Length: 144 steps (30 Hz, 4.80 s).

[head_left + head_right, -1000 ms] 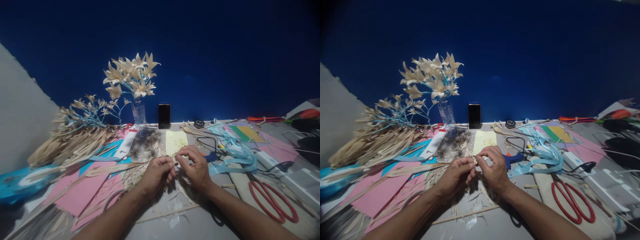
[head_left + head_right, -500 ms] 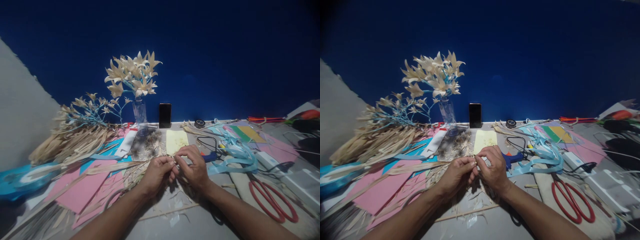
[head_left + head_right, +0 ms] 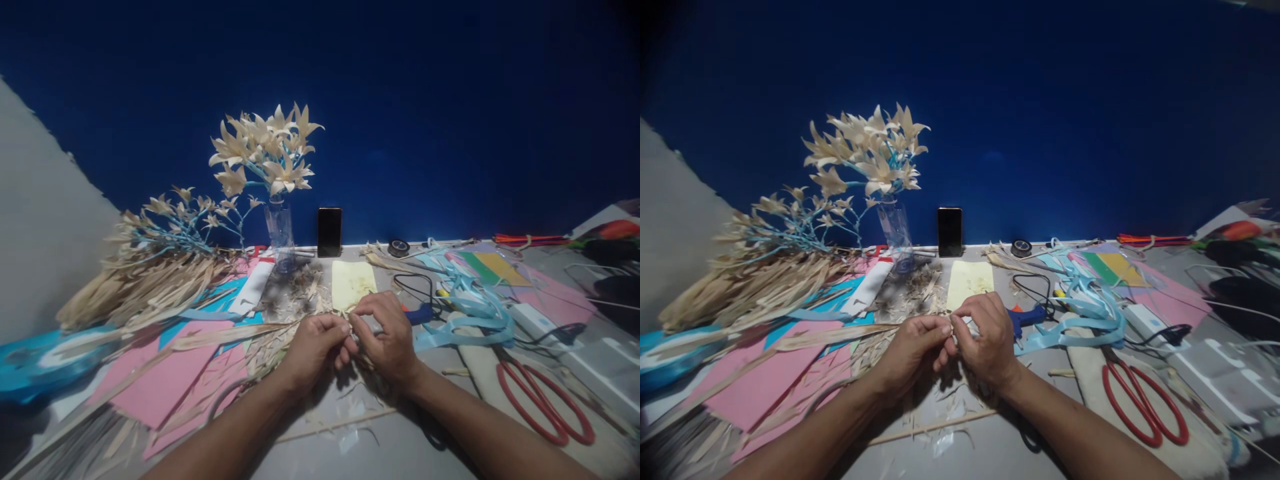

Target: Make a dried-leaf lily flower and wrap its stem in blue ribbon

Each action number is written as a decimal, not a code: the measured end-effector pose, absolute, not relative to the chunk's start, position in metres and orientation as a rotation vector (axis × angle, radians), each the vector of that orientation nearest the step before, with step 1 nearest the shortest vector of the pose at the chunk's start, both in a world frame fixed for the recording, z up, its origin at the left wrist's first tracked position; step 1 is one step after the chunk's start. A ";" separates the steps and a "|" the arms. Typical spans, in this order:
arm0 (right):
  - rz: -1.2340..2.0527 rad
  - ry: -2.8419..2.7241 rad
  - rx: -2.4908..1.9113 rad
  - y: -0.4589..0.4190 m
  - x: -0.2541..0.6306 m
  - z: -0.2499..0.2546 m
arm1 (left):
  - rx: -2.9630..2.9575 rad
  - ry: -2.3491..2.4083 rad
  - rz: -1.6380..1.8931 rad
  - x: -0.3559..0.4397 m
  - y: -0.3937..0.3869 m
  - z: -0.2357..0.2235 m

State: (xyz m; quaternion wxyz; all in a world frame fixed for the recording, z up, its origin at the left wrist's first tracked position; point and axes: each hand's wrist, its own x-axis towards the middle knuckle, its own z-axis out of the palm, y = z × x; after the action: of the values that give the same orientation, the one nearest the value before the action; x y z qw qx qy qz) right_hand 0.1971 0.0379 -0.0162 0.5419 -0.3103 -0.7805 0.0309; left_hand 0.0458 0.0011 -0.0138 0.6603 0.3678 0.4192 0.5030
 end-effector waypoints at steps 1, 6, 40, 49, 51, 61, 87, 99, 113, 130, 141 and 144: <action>0.069 -1.856 -0.738 0.038 0.197 -0.016 | 0.839 0.958 1.137 0.046 0.001 -0.014; 0.094 -1.871 -0.755 0.036 0.196 -0.016 | 0.874 1.014 1.112 0.046 0.001 -0.015; 0.812 -1.770 -0.839 0.039 0.208 -0.011 | 1.613 1.206 1.512 0.037 -0.002 -0.014; 1.062 -1.776 -0.900 0.044 0.215 -0.003 | 1.473 1.173 1.399 0.036 -0.001 -0.007; 1.112 -1.811 -0.900 0.046 0.218 0.001 | 1.497 1.155 1.373 0.035 0.000 -0.006; 1.238 -1.862 -0.919 0.049 0.227 0.003 | 1.726 1.076 1.299 0.028 0.001 0.000; 1.085 -1.873 -0.876 0.051 0.224 -0.003 | 1.606 1.136 1.307 0.040 -0.008 -0.005; 1.538 -1.668 -0.807 0.046 0.216 -0.011 | 1.210 1.194 1.443 0.043 -0.005 -0.012; 1.654 -1.396 -0.732 0.043 0.211 -0.015 | 0.820 0.884 1.274 0.046 -0.003 -0.011; 1.469 -1.528 -0.811 0.041 0.212 -0.011 | 0.839 0.995 1.342 0.044 -0.004 -0.014; 1.198 -1.758 -0.868 0.038 0.212 -0.009 | 1.502 1.338 1.476 0.043 -0.010 -0.011; 1.057 -1.842 -0.875 0.035 0.212 -0.006 | 1.620 1.360 1.515 0.043 -0.009 -0.010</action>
State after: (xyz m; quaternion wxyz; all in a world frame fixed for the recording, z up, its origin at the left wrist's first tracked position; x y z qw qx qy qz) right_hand 0.2121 0.0353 -0.0055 0.4098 -0.3475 -0.7316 0.4196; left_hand 0.0434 -0.0093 -0.0095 0.2666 0.6001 0.5039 0.5612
